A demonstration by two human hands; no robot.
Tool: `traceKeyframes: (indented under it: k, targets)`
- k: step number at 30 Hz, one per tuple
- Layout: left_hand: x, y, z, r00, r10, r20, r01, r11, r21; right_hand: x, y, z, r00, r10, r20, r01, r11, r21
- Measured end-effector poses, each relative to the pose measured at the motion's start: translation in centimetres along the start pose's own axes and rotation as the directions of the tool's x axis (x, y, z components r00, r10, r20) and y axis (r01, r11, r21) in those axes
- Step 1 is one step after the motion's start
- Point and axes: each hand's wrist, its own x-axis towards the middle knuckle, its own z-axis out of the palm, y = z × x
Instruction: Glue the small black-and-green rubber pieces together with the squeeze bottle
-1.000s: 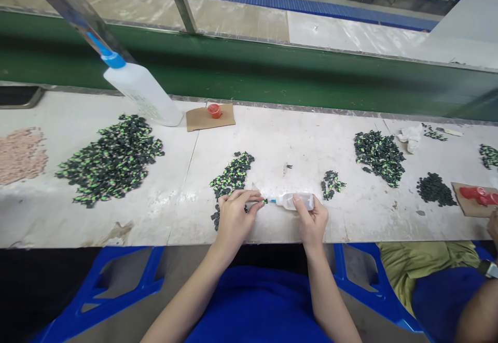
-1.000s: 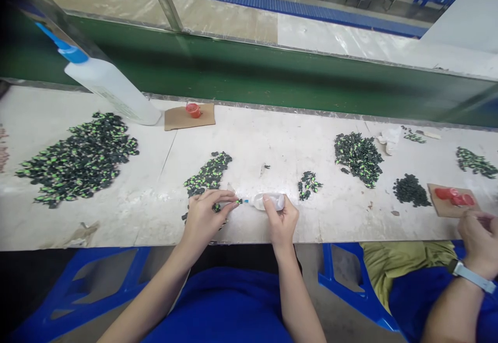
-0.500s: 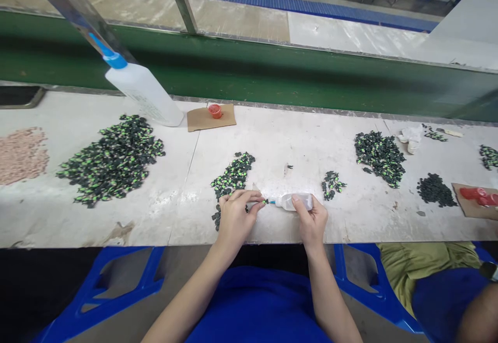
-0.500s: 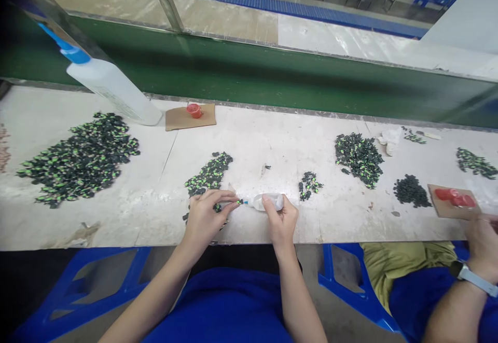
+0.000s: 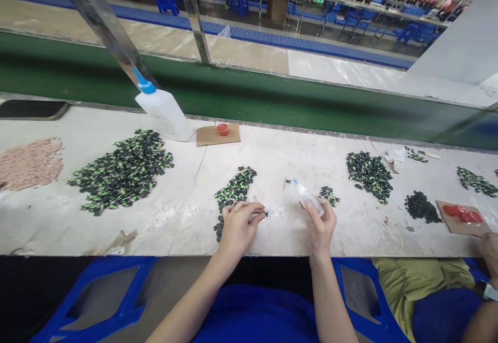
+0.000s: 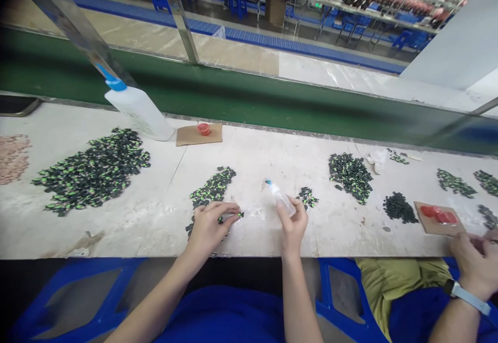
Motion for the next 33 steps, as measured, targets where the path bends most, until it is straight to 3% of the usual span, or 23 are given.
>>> traceKeyframes:
  k: [4, 10, 14, 17, 20, 23, 25, 29, 33]
  targets:
    - [-0.3, -0.1, 0.3, 0.999, 0.051, -0.006, -0.051, 0.997, 0.05, 1.2, -0.9, 2.5, 0.983, -0.043, 0.181, 0.05, 0.998, -0.036]
    - [-0.6, 0.0, 0.9, 0.996, 0.09, -0.012, -0.087, 0.987, 0.136, 1.9, 0.8, 6.3, 0.943, 0.008, 0.334, 0.082, 0.963, -0.256]
    - [-0.7, -0.2, 0.7, 0.996, 0.094, -0.005, -0.093, 0.991, 0.095, 2.7, 0.7, 4.8, 0.913, -0.024, 0.408, 0.191, 0.908, -0.372]
    - [-0.9, -0.4, 0.1, 0.996, 0.091, -0.011, -0.091, 0.996, 0.001, 3.8, 0.1, 2.8, 0.919, -0.099, 0.382, 0.313, 0.772, -0.553]
    - [-1.0, -0.6, -0.5, 0.995, 0.084, -0.044, -0.088, 0.991, -0.1, 4.9, 0.1, 2.1, 0.943, -0.119, 0.311, 0.313, 0.633, -0.708]
    - [-1.2, -0.5, -0.9, 0.994, 0.07, -0.089, -0.085, 0.98, -0.179, 5.4, 0.9, 3.0, 0.956, -0.102, 0.275, 0.281, 0.584, -0.761]
    - [-1.3, -0.4, -1.2, 0.991, 0.056, -0.123, -0.083, 0.971, -0.225, 5.6, 1.3, 3.7, 0.96, -0.119, 0.254, 0.272, 0.623, -0.733]
    - [-1.5, -0.3, -1.7, 0.984, 0.028, -0.178, -0.08, 0.953, -0.293, 5.3, 1.1, 4.2, 0.961, -0.132, 0.242, 0.25, 0.787, -0.564]
    - [-1.7, -0.1, -2.1, 0.979, 0.029, -0.202, -0.093, 0.945, -0.313, 2.2, -0.4, 4.0, 0.955, -0.083, 0.284, 0.197, 0.894, -0.403]
